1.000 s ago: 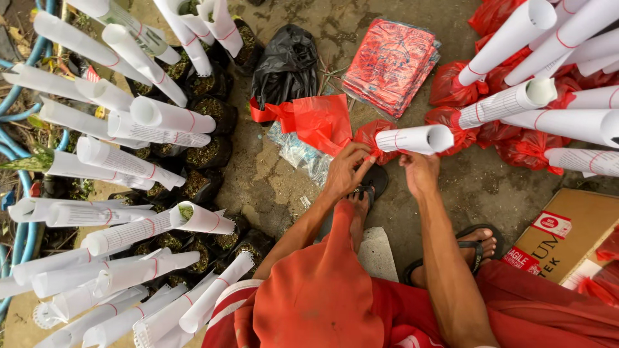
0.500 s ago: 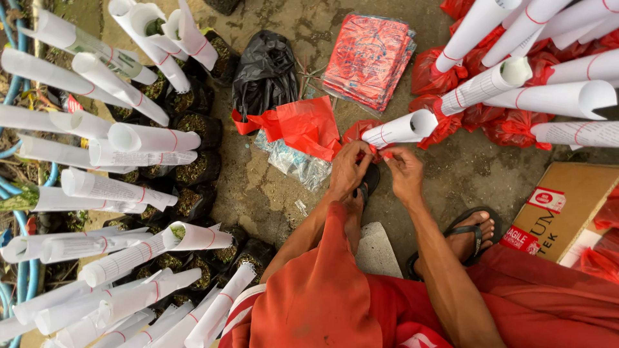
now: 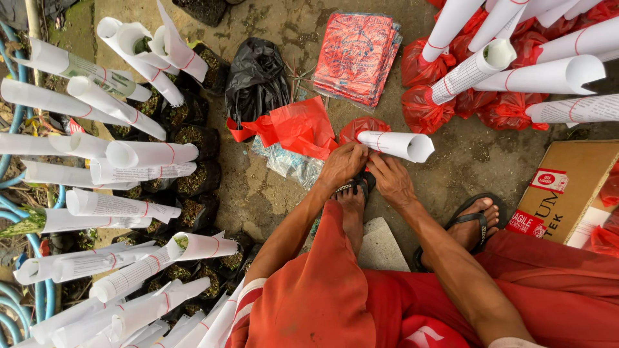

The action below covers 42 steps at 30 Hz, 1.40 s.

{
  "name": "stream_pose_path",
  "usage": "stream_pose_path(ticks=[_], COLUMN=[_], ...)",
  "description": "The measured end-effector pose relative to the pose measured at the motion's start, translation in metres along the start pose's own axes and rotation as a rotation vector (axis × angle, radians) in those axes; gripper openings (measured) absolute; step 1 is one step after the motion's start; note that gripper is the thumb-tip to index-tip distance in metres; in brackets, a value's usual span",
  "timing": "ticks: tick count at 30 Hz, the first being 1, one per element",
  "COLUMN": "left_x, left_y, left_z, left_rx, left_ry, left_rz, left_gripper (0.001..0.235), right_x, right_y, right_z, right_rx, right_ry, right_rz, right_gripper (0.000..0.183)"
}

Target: The person wraps small potted plants in red plastic bags and ties them with string. The person places the wrapped plants into a cardboard box.

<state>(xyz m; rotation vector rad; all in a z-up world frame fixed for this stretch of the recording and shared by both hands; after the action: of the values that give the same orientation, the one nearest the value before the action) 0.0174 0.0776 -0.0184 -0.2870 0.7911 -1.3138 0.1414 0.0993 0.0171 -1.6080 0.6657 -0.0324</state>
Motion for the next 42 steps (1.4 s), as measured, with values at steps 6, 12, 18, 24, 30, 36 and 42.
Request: stream_pose_path(ticks=[6,12,18,24,30,36,42], left_x=[0.004,0.011,0.013,0.014,0.011,0.007,0.007], left_y=[-0.012,-0.013,-0.014,-0.013,-0.013,-0.016,-0.019], left_z=[0.006,0.010,0.010,0.014,0.012,0.020,0.024], left_rx=[0.000,0.012,0.004,0.007,0.029,-0.013,0.003], left_ry=[0.050,-0.025,-0.057,-0.032,-0.068,-0.020,-0.034], left_rz=[0.046,0.305,0.345,0.326,0.277,0.244,0.252], left_gripper=[0.028,0.033,0.034,0.036,0.032,0.030,0.028], right_x=[-0.009,0.004,-0.001,0.011,0.016,0.004,0.002], right_y=[-0.009,0.024,0.022,0.039,0.054,0.036,0.031], right_z=[0.003,0.024,0.018,0.021,0.026,0.023,0.019], right_rx=[-0.239,-0.739,-0.606,-0.665,-0.801,-0.638,-0.669], right_ry=[0.200,0.861,0.738,0.835,0.944,0.796,0.803], right_rz=[0.132,0.241,0.278,0.318,0.292,0.261,0.216], right_gripper=[0.022,0.017,0.013,0.011,0.012,0.009,0.011])
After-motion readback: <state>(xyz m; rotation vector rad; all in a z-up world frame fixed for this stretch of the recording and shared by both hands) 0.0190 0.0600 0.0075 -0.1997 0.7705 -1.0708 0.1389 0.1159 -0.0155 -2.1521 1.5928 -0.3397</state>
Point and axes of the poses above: each hand's wrist, its own x-axis away from the middle knuckle, its own y-axis out of the palm, z = x × y, the point moved 8 cm from there along -x, towards the middle knuckle, and after that the axes turned 9 degrees about x, right-handed, at the moved point
